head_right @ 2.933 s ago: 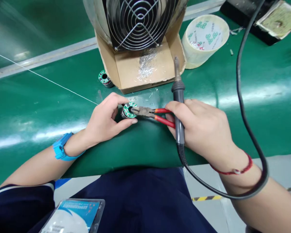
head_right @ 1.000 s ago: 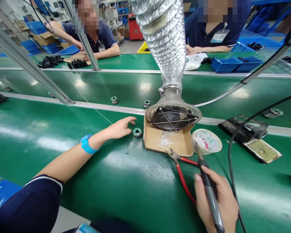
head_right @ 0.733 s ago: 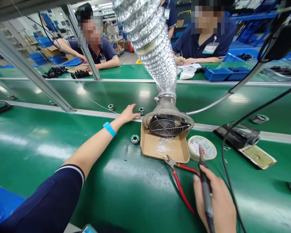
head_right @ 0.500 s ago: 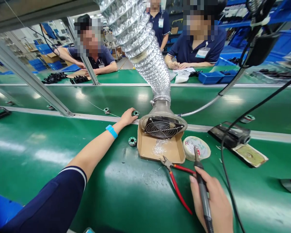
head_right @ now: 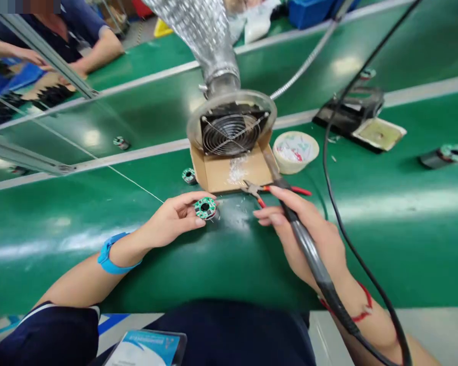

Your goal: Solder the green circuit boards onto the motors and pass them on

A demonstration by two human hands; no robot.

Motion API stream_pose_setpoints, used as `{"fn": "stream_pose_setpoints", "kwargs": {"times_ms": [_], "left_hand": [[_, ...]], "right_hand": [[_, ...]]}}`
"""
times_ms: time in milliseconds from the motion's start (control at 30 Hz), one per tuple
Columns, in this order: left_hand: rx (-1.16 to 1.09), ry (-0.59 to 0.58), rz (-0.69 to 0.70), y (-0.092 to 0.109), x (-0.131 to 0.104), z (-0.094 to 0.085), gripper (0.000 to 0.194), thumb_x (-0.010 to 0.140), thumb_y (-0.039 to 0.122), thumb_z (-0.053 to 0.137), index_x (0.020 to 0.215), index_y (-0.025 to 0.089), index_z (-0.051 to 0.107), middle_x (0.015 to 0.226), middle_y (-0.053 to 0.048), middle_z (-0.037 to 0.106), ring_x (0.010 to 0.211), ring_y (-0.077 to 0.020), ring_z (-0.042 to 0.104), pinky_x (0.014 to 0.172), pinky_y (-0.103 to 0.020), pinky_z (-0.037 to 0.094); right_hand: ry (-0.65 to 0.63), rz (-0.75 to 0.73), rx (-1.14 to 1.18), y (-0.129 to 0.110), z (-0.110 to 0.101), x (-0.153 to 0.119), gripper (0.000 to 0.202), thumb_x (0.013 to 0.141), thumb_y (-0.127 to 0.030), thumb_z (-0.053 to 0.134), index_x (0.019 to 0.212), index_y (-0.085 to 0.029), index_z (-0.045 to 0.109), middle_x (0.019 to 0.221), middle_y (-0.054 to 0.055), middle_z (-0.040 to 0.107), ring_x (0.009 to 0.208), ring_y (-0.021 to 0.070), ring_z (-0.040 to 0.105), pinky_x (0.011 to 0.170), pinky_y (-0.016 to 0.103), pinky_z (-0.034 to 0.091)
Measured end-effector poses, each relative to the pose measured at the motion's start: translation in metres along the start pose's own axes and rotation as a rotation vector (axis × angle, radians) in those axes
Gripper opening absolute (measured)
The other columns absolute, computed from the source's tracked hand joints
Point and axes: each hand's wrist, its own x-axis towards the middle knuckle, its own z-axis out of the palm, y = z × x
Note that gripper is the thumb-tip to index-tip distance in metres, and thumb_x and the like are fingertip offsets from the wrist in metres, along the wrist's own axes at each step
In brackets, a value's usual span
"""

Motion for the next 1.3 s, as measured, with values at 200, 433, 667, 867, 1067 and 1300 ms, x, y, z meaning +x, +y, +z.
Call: {"fn": "stream_pose_setpoints", "kwargs": {"times_ms": [200,433,667,867,1067,1300], "left_hand": [[0.094,-0.161,-0.032,0.004,-0.007,0.025,0.050,0.088,0.032,0.067,0.137,0.023,0.059,0.059,0.007,0.030,0.053,-0.0091,0.027,0.048,-0.023,0.022],[0.171,-0.141,0.077,0.008,-0.016,0.030,0.040,0.087,0.029,0.070,0.127,0.024,0.066,0.075,0.004,0.050,0.056,-0.0072,0.035,0.051,-0.022,0.032],[0.289,-0.144,0.164,0.008,-0.016,0.030,0.039,0.088,0.038,0.071,0.125,0.024,0.068,0.077,0.003,0.052,0.059,-0.0083,0.039,0.054,-0.022,0.034],[0.328,-0.129,0.209,0.007,-0.018,0.031,0.039,0.089,0.041,0.071,0.121,0.019,0.069,0.068,0.005,0.042,0.057,-0.0080,0.037,0.054,-0.022,0.033],[0.284,-0.133,0.212,0.003,-0.018,0.031,0.043,0.089,0.043,0.070,0.125,0.019,0.067,0.069,0.005,0.042,0.056,-0.0066,0.035,0.052,-0.021,0.031],[0.315,-0.078,0.203,-0.009,-0.015,0.031,0.044,0.090,0.040,0.070,0.129,0.022,0.058,0.070,0.005,0.045,0.053,-0.0067,0.036,0.049,-0.021,0.030]], "right_hand": [[-0.171,-0.061,0.071,-0.036,0.008,0.014,0.047,0.085,-0.019,0.069,0.128,-0.026,0.052,0.084,-0.004,0.070,0.078,0.0119,0.070,0.080,0.030,0.061],[-0.284,-0.024,0.140,-0.037,0.018,0.016,0.046,0.085,-0.018,0.067,0.128,-0.025,0.050,0.083,-0.005,0.066,0.079,0.0101,0.067,0.085,0.028,0.057],[-0.356,0.026,0.180,-0.037,0.019,0.014,0.045,0.088,-0.021,0.065,0.130,-0.025,0.049,0.086,-0.004,0.066,0.077,0.0096,0.066,0.070,0.023,0.054],[-0.355,-0.070,0.133,-0.035,0.020,0.012,0.039,0.089,-0.021,0.063,0.126,-0.024,0.051,0.083,-0.004,0.063,0.074,0.0089,0.062,0.072,0.023,0.052],[-0.368,-0.153,0.120,-0.034,0.022,0.011,0.032,0.092,-0.020,0.059,0.122,-0.025,0.049,0.082,-0.004,0.061,0.067,0.0080,0.058,0.066,0.022,0.050],[-0.170,-0.145,0.195,-0.033,0.030,0.006,0.045,0.087,-0.012,0.064,0.126,-0.028,0.050,0.086,-0.004,0.065,0.079,0.0093,0.066,0.079,0.024,0.058]]}}
